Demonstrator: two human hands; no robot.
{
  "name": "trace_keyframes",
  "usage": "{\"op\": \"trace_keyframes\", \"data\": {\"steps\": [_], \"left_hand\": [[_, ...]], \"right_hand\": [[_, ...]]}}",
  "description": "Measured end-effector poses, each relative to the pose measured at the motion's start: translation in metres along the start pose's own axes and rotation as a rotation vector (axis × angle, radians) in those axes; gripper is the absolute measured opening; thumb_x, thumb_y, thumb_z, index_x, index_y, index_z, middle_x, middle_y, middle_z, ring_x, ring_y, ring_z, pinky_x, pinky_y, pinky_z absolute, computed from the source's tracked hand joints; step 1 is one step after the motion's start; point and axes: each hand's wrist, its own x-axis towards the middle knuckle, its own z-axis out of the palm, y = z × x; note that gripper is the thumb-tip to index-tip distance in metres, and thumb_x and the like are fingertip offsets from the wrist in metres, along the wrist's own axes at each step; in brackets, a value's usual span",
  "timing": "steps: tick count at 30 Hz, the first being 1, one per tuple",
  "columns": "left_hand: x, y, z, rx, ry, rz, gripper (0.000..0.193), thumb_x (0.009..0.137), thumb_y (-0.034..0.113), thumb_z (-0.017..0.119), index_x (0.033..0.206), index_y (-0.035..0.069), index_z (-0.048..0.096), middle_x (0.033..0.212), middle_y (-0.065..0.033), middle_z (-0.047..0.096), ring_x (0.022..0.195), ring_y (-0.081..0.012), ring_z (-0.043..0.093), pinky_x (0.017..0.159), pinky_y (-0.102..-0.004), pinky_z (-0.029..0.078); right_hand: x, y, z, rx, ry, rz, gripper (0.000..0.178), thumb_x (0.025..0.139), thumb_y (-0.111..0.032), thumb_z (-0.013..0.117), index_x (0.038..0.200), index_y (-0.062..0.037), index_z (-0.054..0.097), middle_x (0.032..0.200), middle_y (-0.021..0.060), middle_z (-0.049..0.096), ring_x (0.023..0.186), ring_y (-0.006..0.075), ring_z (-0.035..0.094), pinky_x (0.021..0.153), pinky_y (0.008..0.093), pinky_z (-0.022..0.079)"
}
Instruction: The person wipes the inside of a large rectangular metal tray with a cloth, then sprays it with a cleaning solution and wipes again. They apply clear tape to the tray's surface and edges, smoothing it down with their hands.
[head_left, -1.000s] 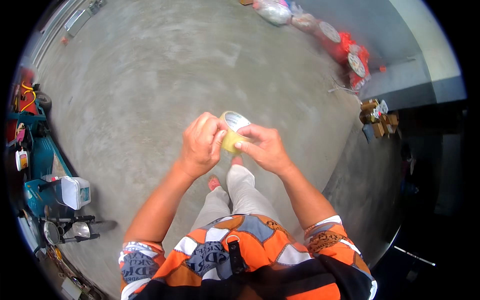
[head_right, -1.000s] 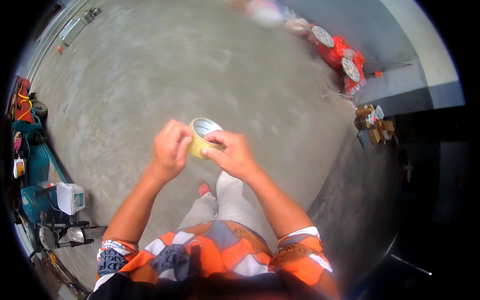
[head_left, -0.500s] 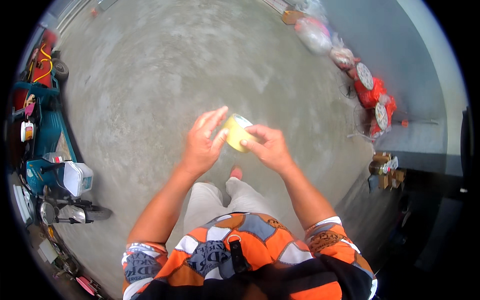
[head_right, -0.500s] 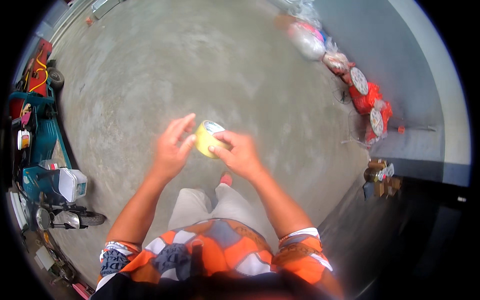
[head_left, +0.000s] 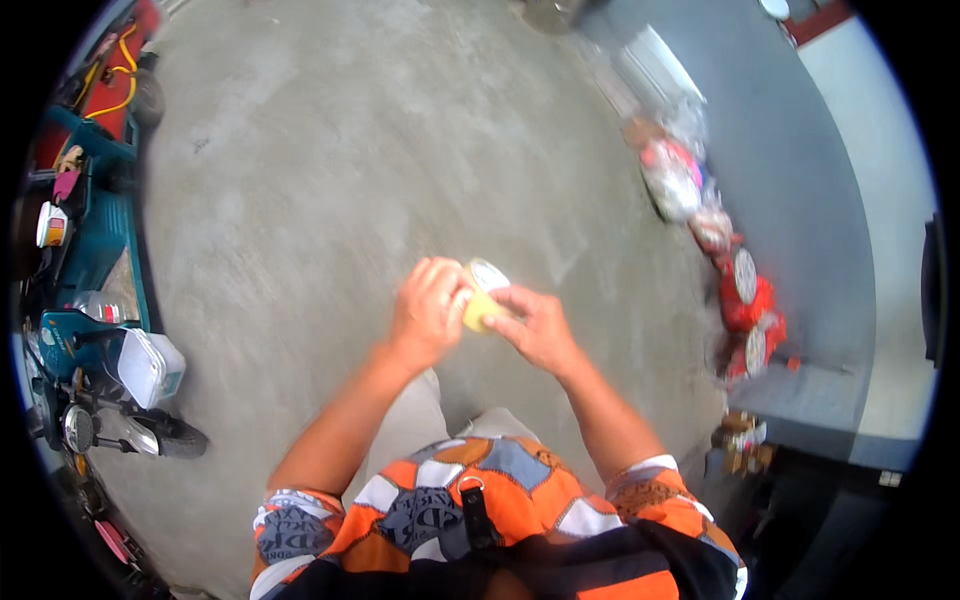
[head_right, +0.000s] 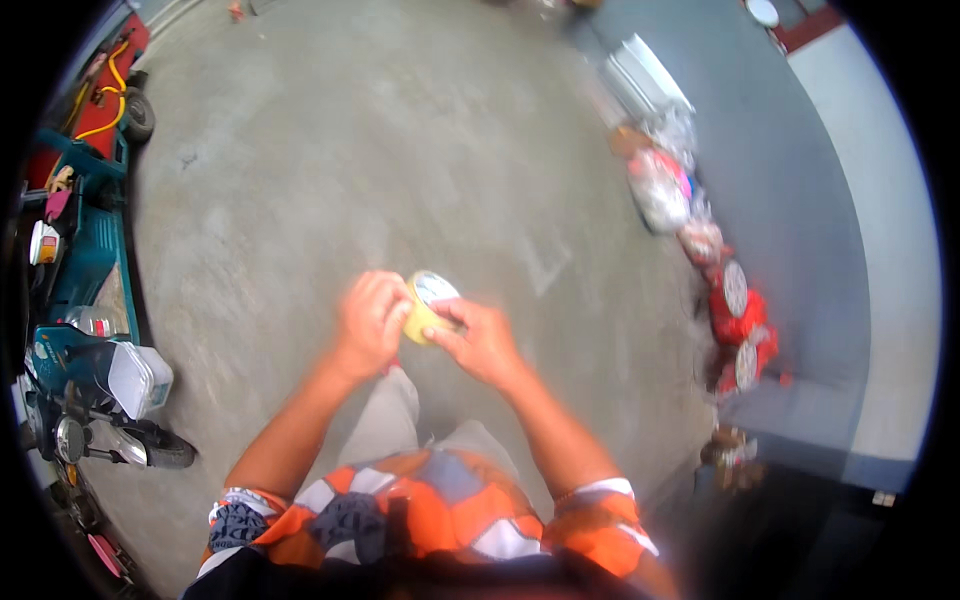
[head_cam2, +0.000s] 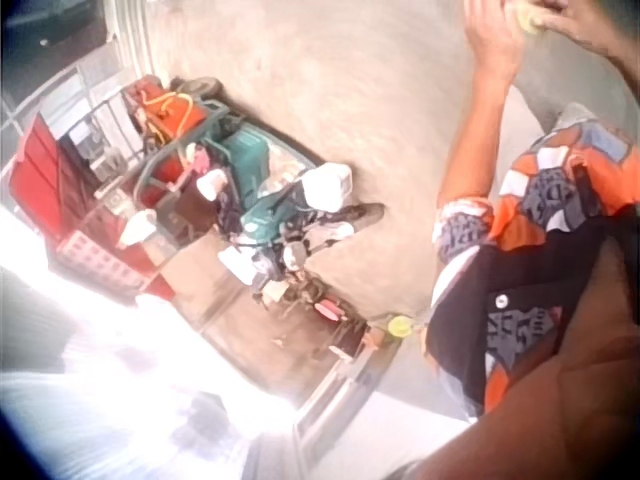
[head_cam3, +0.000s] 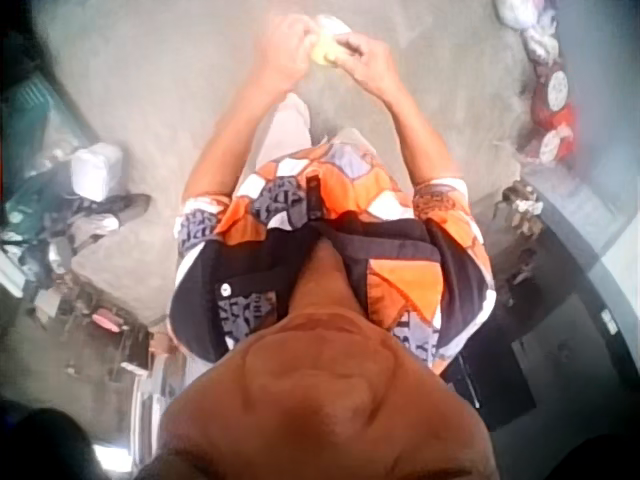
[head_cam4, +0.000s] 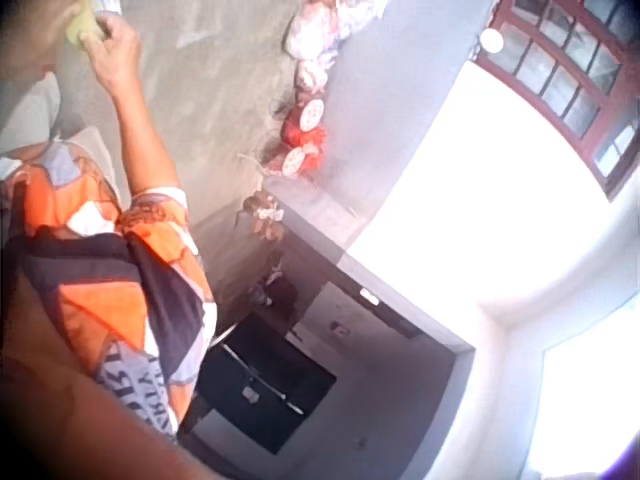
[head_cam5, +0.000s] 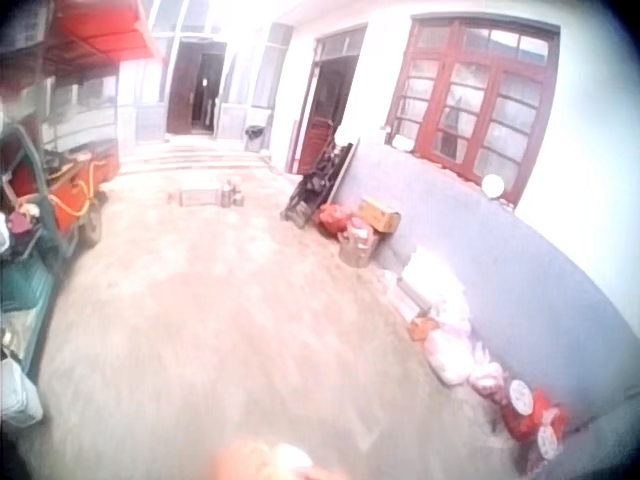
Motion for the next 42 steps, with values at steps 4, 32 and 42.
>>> {"op": "trace_keyframes", "data": {"steps": [4, 32, 42], "left_hand": [[0.054, -0.037, -0.047, 0.046, -0.016, 0.055, 0.005, 0.074, 0.005, 0.053, 0.074, 0.003, 0.049, 0.075, -0.0111, 0.051, 0.072, -0.0305, 0.049, 0.064, -0.0400, 0.041], [0.489, -0.358, -0.303, 0.198, 0.285, -0.380, 0.006, 0.082, 0.007, 0.051, 0.081, 0.001, 0.052, 0.070, -0.0117, 0.053, 0.061, -0.0235, 0.050, 0.056, -0.0320, 0.041], [0.657, -0.510, -0.421, 0.219, 0.188, -0.391, 0.003, 0.080, 0.004, 0.051, 0.080, 0.001, 0.050, 0.070, -0.0119, 0.053, 0.061, -0.0265, 0.050, 0.056, -0.0349, 0.040]], "right_hand": [[0.082, -0.012, 0.020, 0.135, 0.012, -0.053, 0.030, 0.073, -0.020, 0.069, 0.096, -0.0012, 0.062, 0.083, 0.0129, 0.065, 0.068, 0.0149, 0.061, 0.064, 0.0282, 0.047], [0.704, -0.143, 0.108, 0.167, -0.461, -0.024, 0.046, 0.076, -0.014, 0.068, 0.116, -0.0029, 0.049, 0.094, 0.0071, 0.060, 0.085, 0.0105, 0.055, 0.071, 0.0250, 0.045], [0.926, -0.205, 0.149, 0.247, -0.559, 0.148, 0.046, 0.077, -0.012, 0.068, 0.118, -0.0037, 0.049, 0.095, 0.0054, 0.060, 0.084, 0.0105, 0.055, 0.071, 0.0244, 0.045]]}}
